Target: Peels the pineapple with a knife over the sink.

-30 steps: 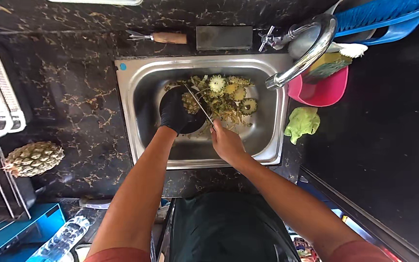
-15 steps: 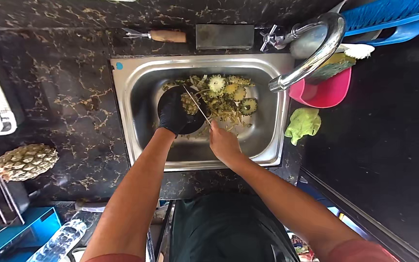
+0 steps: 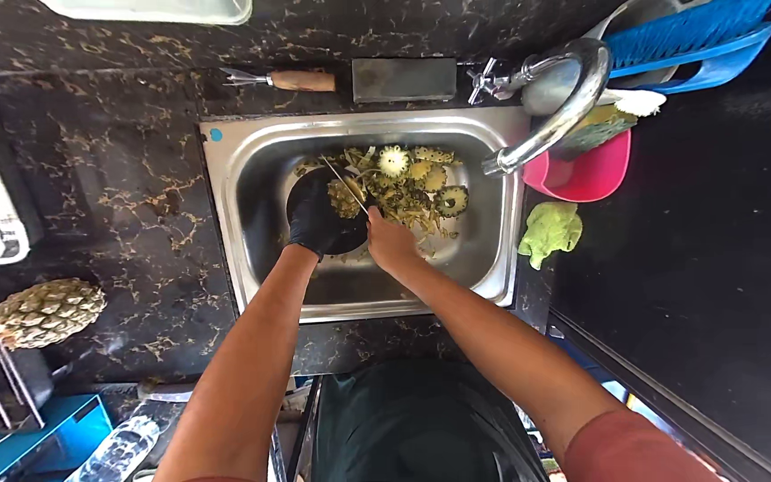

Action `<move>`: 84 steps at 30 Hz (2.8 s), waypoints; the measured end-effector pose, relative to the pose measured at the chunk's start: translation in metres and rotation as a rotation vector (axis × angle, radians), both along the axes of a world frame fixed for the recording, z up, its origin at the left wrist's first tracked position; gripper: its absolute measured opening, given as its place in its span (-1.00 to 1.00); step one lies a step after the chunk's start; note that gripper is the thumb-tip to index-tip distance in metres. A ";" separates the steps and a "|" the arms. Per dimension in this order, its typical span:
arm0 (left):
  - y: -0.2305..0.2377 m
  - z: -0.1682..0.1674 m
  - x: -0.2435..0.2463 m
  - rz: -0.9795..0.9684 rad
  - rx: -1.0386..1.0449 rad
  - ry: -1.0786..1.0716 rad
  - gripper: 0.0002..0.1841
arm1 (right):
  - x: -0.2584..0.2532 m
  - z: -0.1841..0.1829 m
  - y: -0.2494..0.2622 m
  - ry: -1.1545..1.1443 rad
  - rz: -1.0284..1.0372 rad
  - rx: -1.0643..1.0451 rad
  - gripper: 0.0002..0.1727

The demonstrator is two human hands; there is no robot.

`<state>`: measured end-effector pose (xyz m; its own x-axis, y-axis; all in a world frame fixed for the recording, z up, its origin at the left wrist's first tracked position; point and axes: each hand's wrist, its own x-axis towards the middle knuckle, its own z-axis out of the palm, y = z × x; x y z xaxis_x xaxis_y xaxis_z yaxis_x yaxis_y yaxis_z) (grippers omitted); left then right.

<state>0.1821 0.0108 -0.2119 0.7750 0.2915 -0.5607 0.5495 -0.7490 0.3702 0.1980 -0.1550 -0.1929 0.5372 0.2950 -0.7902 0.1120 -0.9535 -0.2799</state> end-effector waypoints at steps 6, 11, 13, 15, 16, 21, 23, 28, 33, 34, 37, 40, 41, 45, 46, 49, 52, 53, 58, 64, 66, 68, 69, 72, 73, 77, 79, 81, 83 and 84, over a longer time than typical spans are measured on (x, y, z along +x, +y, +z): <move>0.007 -0.007 -0.012 0.041 -0.127 -0.160 0.27 | -0.005 -0.015 -0.052 0.012 0.017 0.035 -0.56; 0.010 0.042 -0.032 0.186 -0.298 -0.137 0.22 | 0.020 0.006 -0.099 -0.037 -0.090 0.037 -0.56; -0.003 0.098 -0.016 0.157 -0.134 0.069 0.14 | 0.022 0.015 -0.103 -0.074 -0.078 -0.008 -0.59; -0.001 0.091 -0.022 0.093 0.006 0.039 0.11 | 0.018 0.022 -0.101 -0.066 -0.106 0.003 -0.58; 0.006 0.070 -0.030 0.048 0.082 -0.018 0.10 | 0.014 0.022 -0.099 -0.064 -0.129 0.033 -0.58; 0.000 0.030 -0.017 -0.225 0.355 0.016 -0.02 | -0.001 0.018 -0.085 -0.064 -0.265 0.304 -0.51; -0.002 0.023 -0.019 -0.188 0.321 -0.010 0.19 | -0.003 0.017 -0.081 -0.080 -0.290 0.393 -0.45; 0.005 0.029 -0.054 0.208 0.138 -0.115 0.39 | -0.008 0.021 -0.075 -0.059 -0.378 0.498 -0.50; -0.001 0.026 -0.060 0.227 0.081 -0.090 0.24 | -0.028 0.024 -0.049 -0.155 -0.182 0.456 -0.48; -0.001 0.023 -0.059 0.210 0.090 -0.089 0.16 | -0.032 0.024 -0.046 -0.173 -0.151 0.446 -0.50; 0.001 0.024 -0.054 0.187 0.088 -0.083 0.04 | -0.033 0.022 -0.041 -0.186 -0.114 0.412 -0.52; 0.000 0.025 -0.052 0.188 0.120 -0.044 0.06 | -0.033 0.018 -0.040 -0.187 -0.111 0.383 -0.52; 0.001 0.026 -0.050 0.192 0.124 -0.032 0.01 | -0.033 0.017 -0.040 -0.197 -0.115 0.382 -0.52; 0.001 0.033 -0.041 0.183 0.133 0.041 -0.14 | -0.035 0.018 -0.041 -0.180 -0.142 0.393 -0.53; 0.001 0.034 -0.040 0.179 0.141 0.053 -0.15 | -0.035 0.018 -0.042 -0.181 -0.148 0.397 -0.54; 0.000 0.033 -0.040 0.181 0.152 0.059 -0.13 | -0.033 0.018 -0.041 -0.140 -0.171 0.372 -0.49; -0.004 0.037 -0.040 0.194 0.192 0.037 -0.11 | -0.029 0.019 -0.044 -0.106 -0.210 0.363 -0.38; -0.008 0.040 -0.043 0.225 0.180 0.014 -0.07 | -0.029 0.021 -0.048 -0.118 -0.213 0.380 -0.43; -0.043 0.062 -0.066 0.442 -0.072 -0.248 -0.57 | -0.019 0.035 -0.072 -0.115 -0.212 0.426 -0.60; -0.043 0.060 -0.069 0.385 -0.107 -0.306 -0.64 | -0.006 0.046 -0.088 -0.010 -0.230 0.291 -0.19; -0.048 0.065 -0.070 0.139 -0.004 -0.371 -0.62 | -0.009 0.047 -0.094 -0.067 -0.238 0.293 -0.30; -0.064 0.070 -0.069 -0.190 0.069 -0.379 -0.45 | -0.011 0.052 -0.097 -0.122 -0.215 0.254 -0.31; -0.076 0.070 -0.069 -0.340 0.099 -0.356 -0.33 | -0.011 0.058 -0.097 -0.137 -0.200 0.219 -0.28; -0.105 0.059 -0.063 -0.530 0.165 -0.308 -0.06 | -0.011 0.084 -0.103 -0.197 -0.174 0.094 -0.24; -0.110 0.054 -0.057 -0.526 0.174 -0.309 -0.04 | -0.011 0.095 -0.108 -0.219 -0.168 0.048 -0.23; -0.115 0.033 -0.026 -0.471 0.198 -0.138 0.00 | -0.012 0.140 -0.152 -0.272 -0.142 -0.137 -0.20; -0.114 0.021 -0.020 -0.461 0.208 -0.034 -0.03 | -0.015 0.157 -0.178 -0.313 -0.147 -0.186 -0.23; -0.112 0.019 -0.025 -0.463 0.186 0.000 -0.16 | -0.015 0.164 -0.195 -0.345 -0.205 -0.149 -0.31; -0.109 0.022 -0.042 -0.410 0.096 -0.043 -0.47 | -0.013 0.153 -0.202 -0.311 -0.291 -0.008 -0.40; -0.106 0.023 -0.053 -0.373 0.075 -0.096 -0.57 | -0.013 0.140 -0.198 -0.284 -0.331 0.111 -0.43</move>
